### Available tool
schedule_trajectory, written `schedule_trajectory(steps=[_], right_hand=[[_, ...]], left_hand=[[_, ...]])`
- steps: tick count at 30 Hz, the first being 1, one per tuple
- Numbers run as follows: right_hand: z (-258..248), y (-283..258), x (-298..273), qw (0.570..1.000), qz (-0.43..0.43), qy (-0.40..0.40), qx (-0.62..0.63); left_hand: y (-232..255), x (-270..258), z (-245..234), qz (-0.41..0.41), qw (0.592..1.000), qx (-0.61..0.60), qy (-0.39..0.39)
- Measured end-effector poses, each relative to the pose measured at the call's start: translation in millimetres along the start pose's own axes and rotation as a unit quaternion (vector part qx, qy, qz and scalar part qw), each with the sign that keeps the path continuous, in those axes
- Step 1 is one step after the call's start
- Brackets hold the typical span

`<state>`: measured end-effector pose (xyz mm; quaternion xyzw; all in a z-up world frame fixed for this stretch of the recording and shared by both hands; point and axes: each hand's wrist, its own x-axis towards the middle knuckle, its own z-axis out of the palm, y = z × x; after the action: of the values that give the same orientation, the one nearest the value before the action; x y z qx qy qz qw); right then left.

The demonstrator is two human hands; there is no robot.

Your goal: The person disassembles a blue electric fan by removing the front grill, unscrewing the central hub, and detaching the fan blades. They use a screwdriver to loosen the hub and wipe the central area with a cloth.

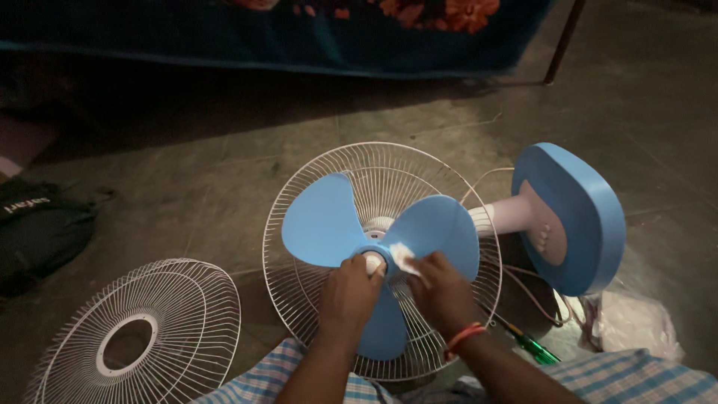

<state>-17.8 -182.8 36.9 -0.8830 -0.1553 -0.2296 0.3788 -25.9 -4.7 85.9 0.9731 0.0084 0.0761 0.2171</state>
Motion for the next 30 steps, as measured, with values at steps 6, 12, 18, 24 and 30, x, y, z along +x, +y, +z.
schedule_trajectory(steps=[6,12,18,24,30], right_hand=[[-4,-10,25,0.987,0.036,-0.156,-0.019],[2,0,-2,0.953,0.134,-0.266,-0.058],[-2,-9,10,0.998,-0.048,0.0,-0.036],[-19,-19,46,0.985,-0.109,-0.032,-0.133],[-12,-22,38,0.978,0.047,-0.138,-0.146]], left_hand=[[-1,5,-1,-0.001,1.0,0.01,-0.025],[4,9,-6,-0.026,0.999,0.006,-0.031],[11,15,-8,-0.108,0.991,-0.015,-0.084],[8,11,-11,-0.148,0.986,-0.019,-0.075],[-5,1,-7,0.133,0.987,0.038,0.084]])
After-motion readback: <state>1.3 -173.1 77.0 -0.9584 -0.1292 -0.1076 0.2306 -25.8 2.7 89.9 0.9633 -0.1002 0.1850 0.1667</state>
